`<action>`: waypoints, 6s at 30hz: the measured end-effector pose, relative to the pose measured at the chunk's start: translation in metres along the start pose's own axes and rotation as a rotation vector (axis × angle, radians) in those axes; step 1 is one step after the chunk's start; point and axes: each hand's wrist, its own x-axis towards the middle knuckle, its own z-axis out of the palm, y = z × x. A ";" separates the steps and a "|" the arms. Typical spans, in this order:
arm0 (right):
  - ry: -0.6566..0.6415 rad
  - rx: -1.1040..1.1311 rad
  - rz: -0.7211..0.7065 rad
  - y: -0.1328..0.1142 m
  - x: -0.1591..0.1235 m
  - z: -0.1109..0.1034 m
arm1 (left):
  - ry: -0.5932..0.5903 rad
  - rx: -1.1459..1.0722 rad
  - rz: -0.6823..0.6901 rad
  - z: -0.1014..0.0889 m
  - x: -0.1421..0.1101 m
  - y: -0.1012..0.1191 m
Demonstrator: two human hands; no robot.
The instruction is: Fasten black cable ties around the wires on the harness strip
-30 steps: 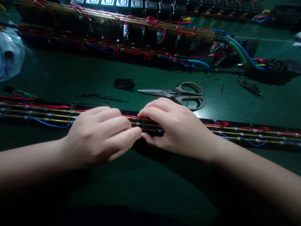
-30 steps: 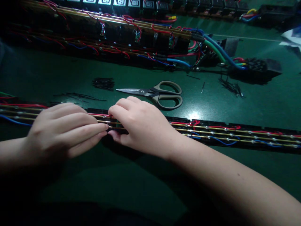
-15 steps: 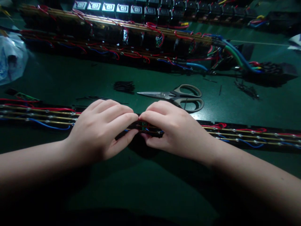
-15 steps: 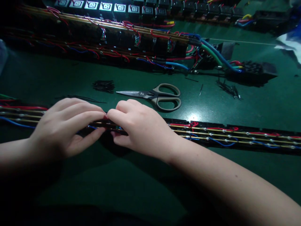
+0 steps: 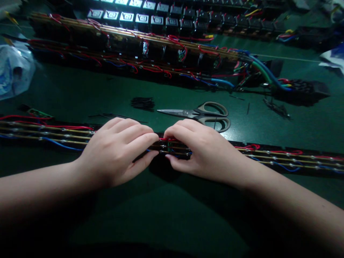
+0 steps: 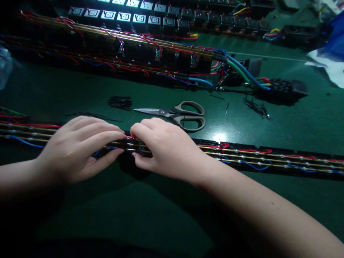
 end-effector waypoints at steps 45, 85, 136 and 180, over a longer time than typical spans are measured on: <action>0.120 0.124 0.108 -0.001 0.002 -0.002 | 0.010 -0.073 -0.044 0.006 0.002 0.001; 0.145 0.028 0.001 0.003 0.000 -0.001 | 0.013 -0.010 -0.012 0.006 0.003 0.001; -0.016 -0.407 -0.047 -0.008 -0.004 0.008 | -0.077 0.280 0.009 0.004 0.003 0.002; -0.162 -0.271 0.023 -0.001 0.000 -0.001 | -0.170 0.195 -0.056 0.007 0.005 0.000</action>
